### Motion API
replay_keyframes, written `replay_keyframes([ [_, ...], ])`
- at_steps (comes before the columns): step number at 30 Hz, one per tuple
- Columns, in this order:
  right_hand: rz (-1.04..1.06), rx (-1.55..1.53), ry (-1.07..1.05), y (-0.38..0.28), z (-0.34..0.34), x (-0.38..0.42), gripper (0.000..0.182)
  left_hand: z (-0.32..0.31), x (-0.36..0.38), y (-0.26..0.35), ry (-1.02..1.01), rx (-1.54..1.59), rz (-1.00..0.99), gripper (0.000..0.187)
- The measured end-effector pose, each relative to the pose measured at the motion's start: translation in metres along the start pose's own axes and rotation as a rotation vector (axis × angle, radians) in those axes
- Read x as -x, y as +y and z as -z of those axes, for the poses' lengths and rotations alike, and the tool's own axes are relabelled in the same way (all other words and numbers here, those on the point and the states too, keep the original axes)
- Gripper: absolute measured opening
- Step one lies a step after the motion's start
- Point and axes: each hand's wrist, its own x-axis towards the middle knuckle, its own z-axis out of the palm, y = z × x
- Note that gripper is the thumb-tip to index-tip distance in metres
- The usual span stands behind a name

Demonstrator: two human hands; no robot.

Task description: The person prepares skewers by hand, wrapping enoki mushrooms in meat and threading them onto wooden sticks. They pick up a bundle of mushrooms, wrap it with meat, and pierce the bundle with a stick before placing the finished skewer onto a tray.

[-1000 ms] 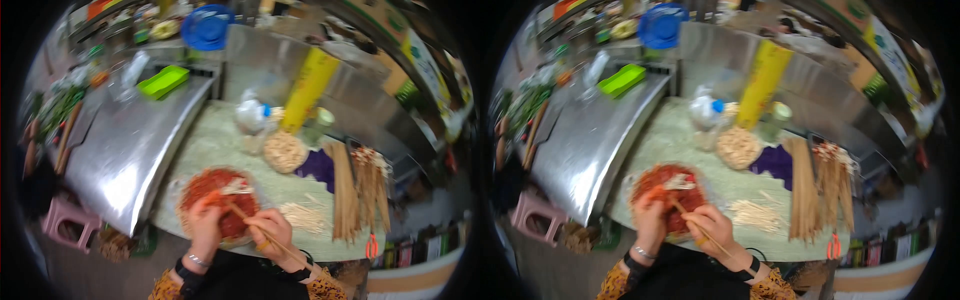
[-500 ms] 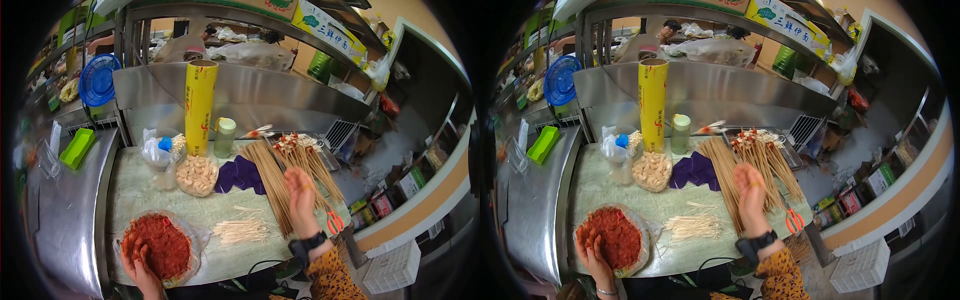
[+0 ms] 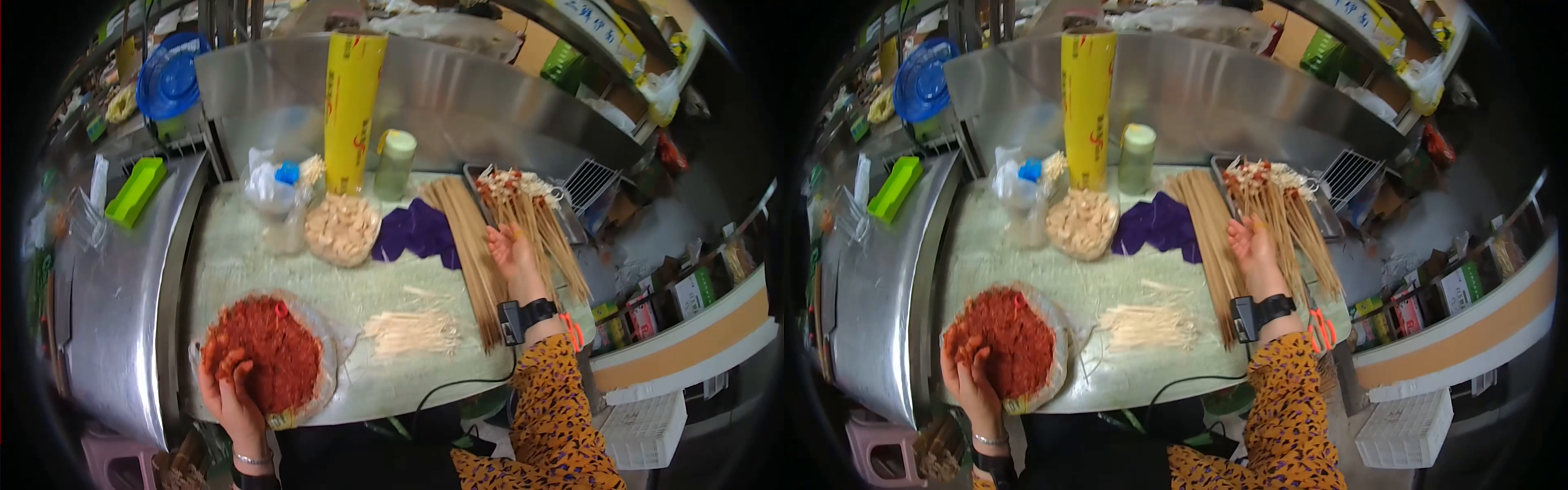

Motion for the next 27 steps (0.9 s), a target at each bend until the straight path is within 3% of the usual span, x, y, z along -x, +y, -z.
replay_keyframes([
  [2,-0.011,0.193,-0.069,-0.008,0.002,0.015,0.030,0.002,0.000,-0.001,0.009,0.001,0.017,0.040],
  [4,0.112,0.574,0.012,-0.014,0.005,0.025,0.031,0.001,-0.001,-0.001,0.017,0.009,0.024,0.040],
  [10,0.148,0.761,0.083,-0.031,0.029,0.026,0.033,0.003,0.001,-0.003,0.051,0.012,0.009,0.040],
  [14,0.090,0.548,0.109,-0.035,0.044,0.025,0.035,0.003,0.000,-0.003,0.037,0.014,0.006,0.039],
  [16,-0.139,-0.010,-0.003,-0.036,0.047,0.030,0.038,0.005,0.000,-0.006,0.034,0.008,0.014,0.037],
  [18,-0.208,-0.153,0.010,-0.027,0.045,0.045,0.048,0.004,0.000,-0.004,0.026,0.016,0.017,0.036],
  [20,-0.300,-0.373,-0.237,-0.011,0.035,0.063,0.058,0.005,0.000,-0.003,0.016,0.020,0.017,0.036],
  [22,-0.280,-0.350,-0.216,0.001,0.005,0.087,0.065,0.005,0.000,-0.005,0.023,0.038,0.018,0.035],
  [24,-0.133,-0.438,-0.226,-0.003,-0.024,0.104,0.070,0.004,0.000,-0.004,0.018,0.028,0.028,0.034],
  [26,-0.060,-0.509,-0.295,-0.006,0.001,0.080,0.070,0.007,0.001,-0.003,0.015,0.022,0.032,0.034],
  [27,-0.053,-0.547,-0.217,-0.011,0.007,0.076,0.068,0.008,0.002,-0.005,0.016,0.035,0.019,0.033],
])
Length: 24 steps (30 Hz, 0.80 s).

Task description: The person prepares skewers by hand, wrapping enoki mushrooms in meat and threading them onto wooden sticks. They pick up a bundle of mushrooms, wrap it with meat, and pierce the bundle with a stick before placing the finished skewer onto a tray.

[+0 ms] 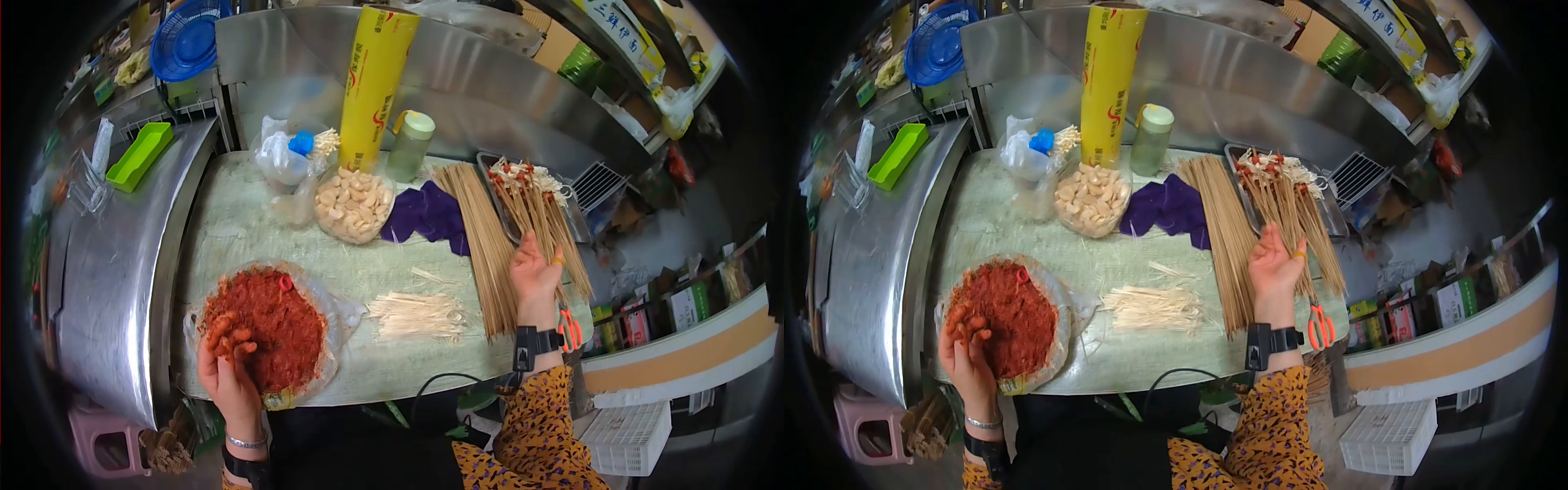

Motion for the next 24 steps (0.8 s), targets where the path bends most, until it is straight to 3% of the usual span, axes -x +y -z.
replay_keyframes([
  [1,0.034,-0.032,0.067,-0.005,-0.005,0.001,0.066,-0.001,-0.001,-0.003,0.003,0.020,-0.013,0.033],
  [2,0.015,0.005,0.048,-0.008,-0.005,0.008,0.050,-0.002,-0.002,-0.004,0.003,0.032,-0.014,0.033],
  [3,0.021,0.010,0.048,-0.008,-0.005,0.011,0.050,-0.001,-0.002,-0.004,0.006,0.016,0.000,0.033],
  [6,-0.033,0.528,-0.109,0.010,-0.014,0.030,0.022,-0.001,-0.001,-0.002,-0.011,0.006,0.019,0.032],
  [7,-0.040,0.526,-0.105,0.022,-0.027,0.036,0.022,-0.002,-0.002,-0.001,-0.034,0.028,0.007,0.032],
  [9,-0.038,1.185,-0.216,0.044,-0.046,0.040,0.020,-0.003,-0.001,-0.001,-0.036,0.014,-0.002,0.031],
  [10,-0.038,1.182,-0.222,0.059,-0.048,0.038,0.020,-0.004,-0.001,-0.001,-0.039,0.005,-0.016,0.030],
  [12,0.157,1.654,-0.617,0.086,-0.049,0.028,0.018,-0.006,-0.001,-0.001,-0.024,-0.016,-0.018,0.030],
  [13,0.157,1.650,-0.626,0.095,-0.051,0.024,0.018,-0.006,0.000,0.000,-0.011,-0.036,-0.010,0.029],
  [15,0.440,2.197,-0.814,0.111,-0.053,0.017,0.019,-0.007,-0.001,0.002,-0.020,-0.054,-0.008,0.029],
  [20,0.384,2.459,-0.822,0.129,-0.053,0.003,0.019,-0.008,-0.002,0.004,-0.017,-0.041,0.018,0.028],
  [24,0.123,2.085,-0.994,0.119,-0.066,0.005,0.017,-0.003,-0.002,0.001,-0.068,-0.059,0.024,0.028],
])
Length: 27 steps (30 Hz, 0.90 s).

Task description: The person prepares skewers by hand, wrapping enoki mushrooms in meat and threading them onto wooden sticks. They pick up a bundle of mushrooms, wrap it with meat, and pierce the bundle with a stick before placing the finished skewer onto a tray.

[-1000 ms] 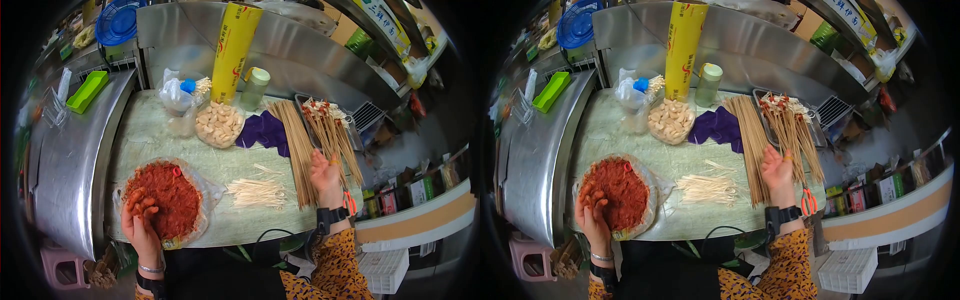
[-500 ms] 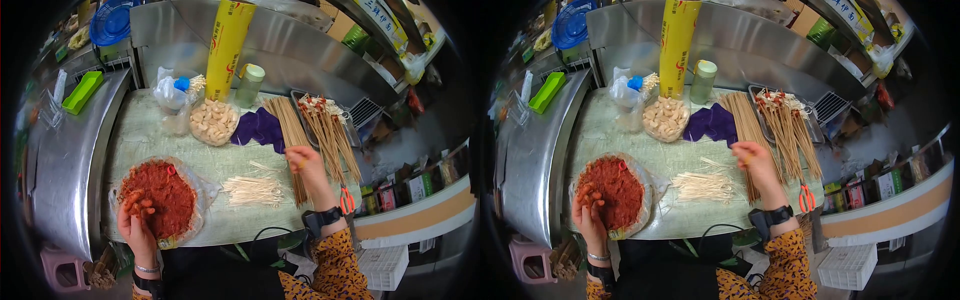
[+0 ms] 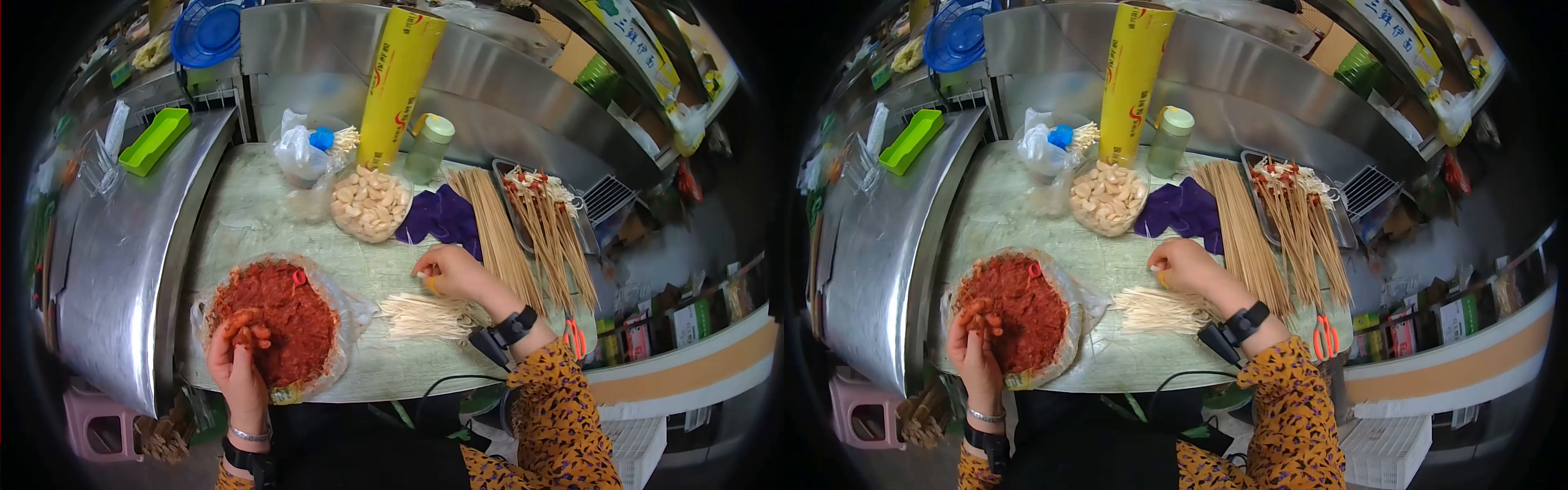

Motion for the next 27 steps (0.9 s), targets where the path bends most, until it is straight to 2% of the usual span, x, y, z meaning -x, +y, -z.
replay_keyframes([
  [1,0.059,-0.134,-0.045,-0.002,0.001,0.000,0.017,0.000,0.001,0.000,-0.001,0.015,0.001,0.027],
  [2,0.058,-0.135,-0.048,-0.003,-0.002,0.000,0.017,0.000,0.001,0.000,0.000,0.014,0.004,0.027],
  [5,0.081,-0.048,-0.119,-0.013,-0.006,-0.002,0.015,-0.002,-0.001,0.001,0.000,0.027,0.027,0.028],
  [7,0.009,0.085,-0.214,-0.022,-0.007,-0.005,0.014,-0.006,0.000,0.005,0.044,0.027,0.024,0.026],
  [10,0.005,0.199,-0.243,-0.030,-0.011,-0.007,0.015,-0.007,0.000,0.005,0.053,0.050,0.023,0.026],
  [14,0.070,0.183,-0.241,-0.016,-0.010,-0.010,0.018,-0.003,0.001,0.003,0.054,0.055,0.035,0.025],
  [19,-0.104,-0.182,-0.103,-0.009,0.011,-0.008,0.016,-0.004,0.001,0.003,0.044,0.018,0.024,0.026],
  [21,-0.099,-0.199,-0.089,-0.004,0.017,-0.008,0.016,-0.005,0.000,0.005,0.042,0.020,0.023,0.026],
  [23,0.045,-0.094,0.020,-0.002,0.025,-0.007,0.015,-0.006,0.000,0.007,0.043,0.019,0.023,0.025],
  [27,0.057,-0.095,0.109,-0.010,0.051,0.000,0.011,-0.006,0.001,0.007,0.061,0.034,0.048,0.025],
])
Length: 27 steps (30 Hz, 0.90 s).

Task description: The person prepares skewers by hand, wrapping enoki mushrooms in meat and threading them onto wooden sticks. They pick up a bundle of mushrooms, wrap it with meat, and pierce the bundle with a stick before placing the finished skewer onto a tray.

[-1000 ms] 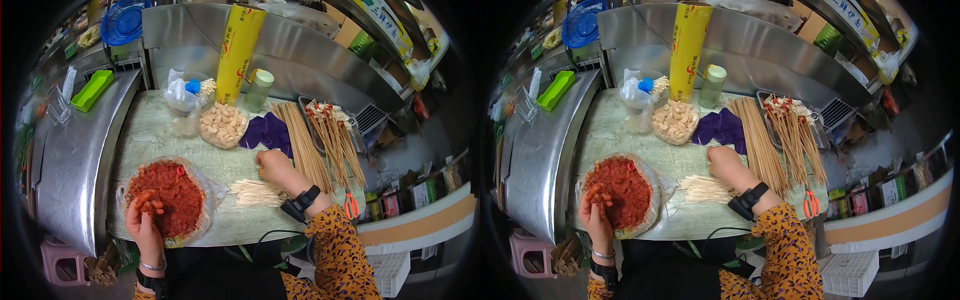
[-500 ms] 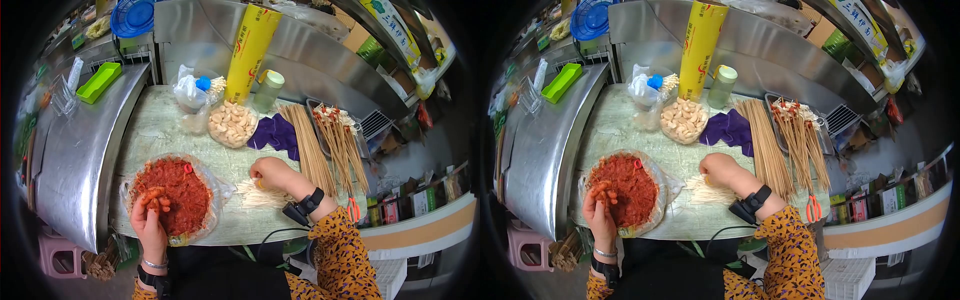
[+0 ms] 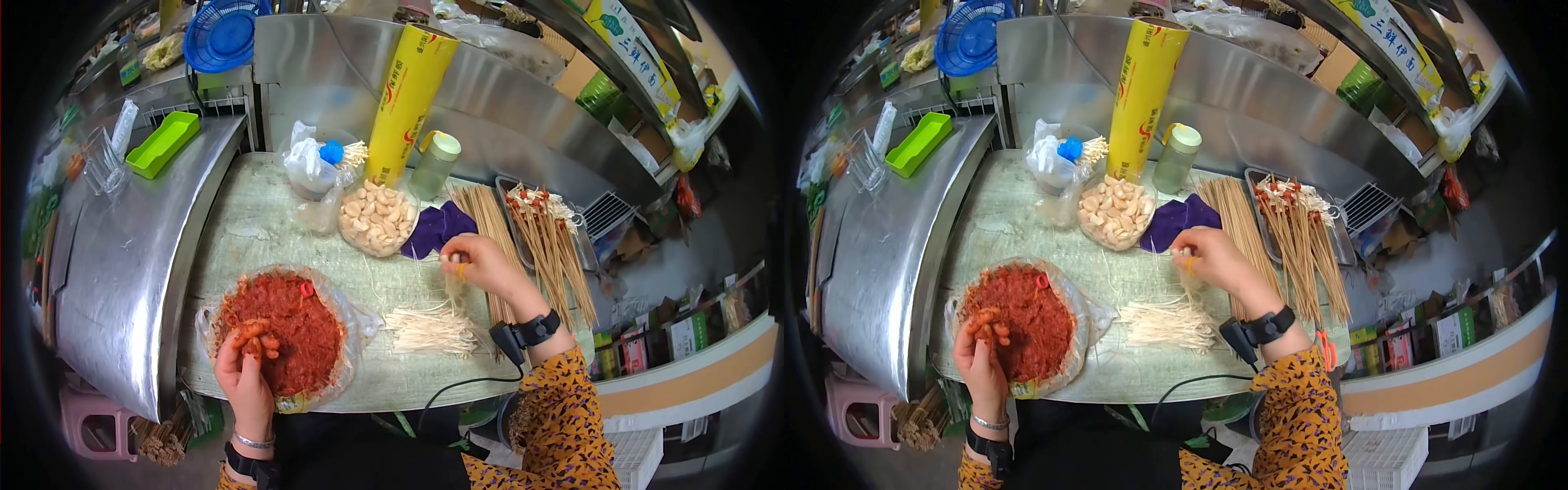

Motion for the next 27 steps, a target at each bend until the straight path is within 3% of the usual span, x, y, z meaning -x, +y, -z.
replay_keyframes([
  [4,-0.120,-0.222,0.101,-0.015,0.025,0.010,0.009,-0.001,0.000,-0.001,-0.005,-0.001,-0.010,0.026],
  [7,-0.202,-0.641,0.142,-0.028,0.036,0.017,0.012,0.001,0.000,-0.003,0.004,0.019,-0.010,0.025],
  [11,-0.221,-0.768,0.139,-0.028,0.037,0.020,0.013,-0.002,-0.001,0.000,0.014,0.005,-0.008,0.024],
  [13,-0.298,-0.971,0.104,-0.025,0.030,0.021,0.013,-0.004,-0.001,0.002,-0.010,-0.014,-0.017,0.024],
  [17,-0.346,-0.944,0.095,-0.024,0.013,0.020,0.015,-0.002,-0.001,0.000,-0.008,-0.016,-0.017,0.023],
  [21,-0.281,-1.046,0.162,-0.026,0.022,0.021,0.015,-0.001,-0.001,0.000,-0.019,-0.027,-0.014,0.023],
  [27,0.046,-1.476,0.248,-0.032,0.036,0.025,0.015,0.000,-0.002,-0.004,-0.006,0.001,0.000,0.022],
])
